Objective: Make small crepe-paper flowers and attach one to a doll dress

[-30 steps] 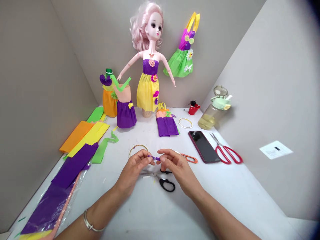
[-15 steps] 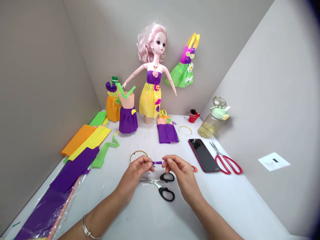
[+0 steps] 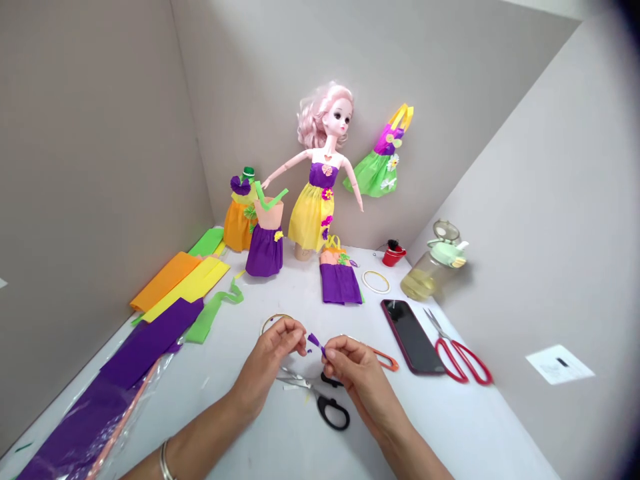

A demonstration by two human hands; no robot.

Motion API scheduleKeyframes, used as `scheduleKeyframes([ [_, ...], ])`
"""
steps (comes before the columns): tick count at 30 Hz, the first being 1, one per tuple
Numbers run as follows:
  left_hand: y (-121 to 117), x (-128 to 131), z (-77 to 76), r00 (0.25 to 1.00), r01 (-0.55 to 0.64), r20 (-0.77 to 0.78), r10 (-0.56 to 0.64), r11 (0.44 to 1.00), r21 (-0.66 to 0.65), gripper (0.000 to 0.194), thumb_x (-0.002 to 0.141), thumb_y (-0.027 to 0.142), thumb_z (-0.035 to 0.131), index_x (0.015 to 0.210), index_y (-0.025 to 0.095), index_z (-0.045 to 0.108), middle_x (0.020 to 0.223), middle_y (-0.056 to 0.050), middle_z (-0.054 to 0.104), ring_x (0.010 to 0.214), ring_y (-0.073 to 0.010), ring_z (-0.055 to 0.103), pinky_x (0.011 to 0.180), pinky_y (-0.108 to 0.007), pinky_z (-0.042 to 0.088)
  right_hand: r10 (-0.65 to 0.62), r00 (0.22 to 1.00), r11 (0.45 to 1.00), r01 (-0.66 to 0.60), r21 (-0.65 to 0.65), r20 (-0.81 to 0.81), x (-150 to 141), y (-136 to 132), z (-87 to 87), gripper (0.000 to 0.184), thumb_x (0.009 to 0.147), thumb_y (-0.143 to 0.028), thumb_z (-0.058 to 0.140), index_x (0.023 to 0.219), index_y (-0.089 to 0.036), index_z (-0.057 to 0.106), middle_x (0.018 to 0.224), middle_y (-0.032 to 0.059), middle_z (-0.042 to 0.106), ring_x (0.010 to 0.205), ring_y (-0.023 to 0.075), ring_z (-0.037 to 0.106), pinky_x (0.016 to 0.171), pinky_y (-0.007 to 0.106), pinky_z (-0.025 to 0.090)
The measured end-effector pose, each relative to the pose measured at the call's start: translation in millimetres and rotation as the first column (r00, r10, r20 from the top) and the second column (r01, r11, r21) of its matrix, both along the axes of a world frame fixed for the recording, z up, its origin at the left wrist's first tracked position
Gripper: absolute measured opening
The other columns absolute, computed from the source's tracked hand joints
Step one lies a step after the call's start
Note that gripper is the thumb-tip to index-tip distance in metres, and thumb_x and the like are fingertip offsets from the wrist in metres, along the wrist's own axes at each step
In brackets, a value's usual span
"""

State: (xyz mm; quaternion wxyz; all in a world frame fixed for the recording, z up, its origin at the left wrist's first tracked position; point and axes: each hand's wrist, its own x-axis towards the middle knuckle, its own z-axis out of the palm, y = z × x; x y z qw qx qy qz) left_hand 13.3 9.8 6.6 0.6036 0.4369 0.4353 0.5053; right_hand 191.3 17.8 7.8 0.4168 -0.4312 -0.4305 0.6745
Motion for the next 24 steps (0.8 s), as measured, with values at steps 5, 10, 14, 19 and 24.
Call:
scheduleKeyframes([
  [5, 0.8, -2.5, -1.9, 1.000, 0.026, 0.016, -0.026, 0.999, 0.021, 0.014, 0.085, 0.032, 0.061, 0.091, 0.020, 0.060, 0.083, -0.001, 0.057, 0.083, -0.0172, 0.054, 0.083, -0.029, 0.038, -0.001, 0.981, 0.989, -0.027, -0.142, -0.193, 0.4, 2.6, -7.5, 0.024, 0.071, -0.033, 0.083, 0.076, -0.015, 0.068, 0.070, -0.0013, 0.062, 0.059, 0.0062, 0.052, 0.062, 0.020, 0.043],
  [10, 1.8, -1.2, -0.5, 0.999, 0.037, 0.029, -0.038, 0.999, 0.019, 0.014, 0.082, 0.032, 0.065, 0.087, 0.020, 0.062, 0.083, 0.000, 0.057, 0.079, -0.0150, 0.054, 0.079, -0.027, 0.040, 0.000, 0.980, 0.985, -0.034, -0.168, -0.201, -2.3, 2.8, -10.4, 0.025, 0.069, -0.033, 0.085, 0.075, -0.015, 0.069, 0.070, -0.0012, 0.063, 0.057, 0.0055, 0.053, 0.060, 0.018, 0.043],
  [14, 3.1, -1.1, -2.8, 0.999, 0.028, 0.015, -0.028, 0.999, 0.022, 0.015, 0.082, 0.033, 0.066, 0.084, 0.019, 0.061, 0.078, 0.001, 0.057, 0.077, -0.0143, 0.053, 0.077, -0.026, 0.040, 0.018, 0.981, 0.984, -0.052, -0.171, -0.196, -4.0, 0.8, -10.1, 0.025, 0.069, -0.033, 0.085, 0.075, -0.015, 0.069, 0.069, -0.0014, 0.063, 0.057, 0.0052, 0.052, 0.061, 0.018, 0.043],
  [19, 2.8, -3.1, -5.4, 0.998, 0.061, 0.010, -0.061, 0.997, -0.037, 0.020, 0.080, 0.036, 0.067, 0.083, 0.018, 0.060, 0.073, 0.001, 0.059, 0.073, -0.0146, 0.052, 0.075, -0.027, 0.039, 0.065, 0.984, 0.985, -0.089, -0.145, -0.165, -5.0, -1.6, -5.4, 0.023, 0.071, -0.033, 0.083, 0.076, -0.015, 0.069, 0.071, -0.0009, 0.064, 0.059, 0.0059, 0.053, 0.061, 0.018, 0.042],
  [24, 2.0, -3.7, -2.7, 0.994, 0.108, -0.023, -0.109, 0.994, -0.031, 0.018, 0.081, 0.035, 0.065, 0.080, 0.018, 0.059, 0.072, 0.001, 0.058, 0.073, -0.0146, 0.051, 0.075, -0.026, 0.037, 0.101, 0.986, 0.983, -0.119, -0.137, -0.134, -4.2, -2.0, -5.5, 0.024, 0.071, -0.035, 0.082, 0.076, -0.016, 0.069, 0.071, -0.0009, 0.063, 0.058, 0.0068, 0.052, 0.061, 0.020, 0.041],
])
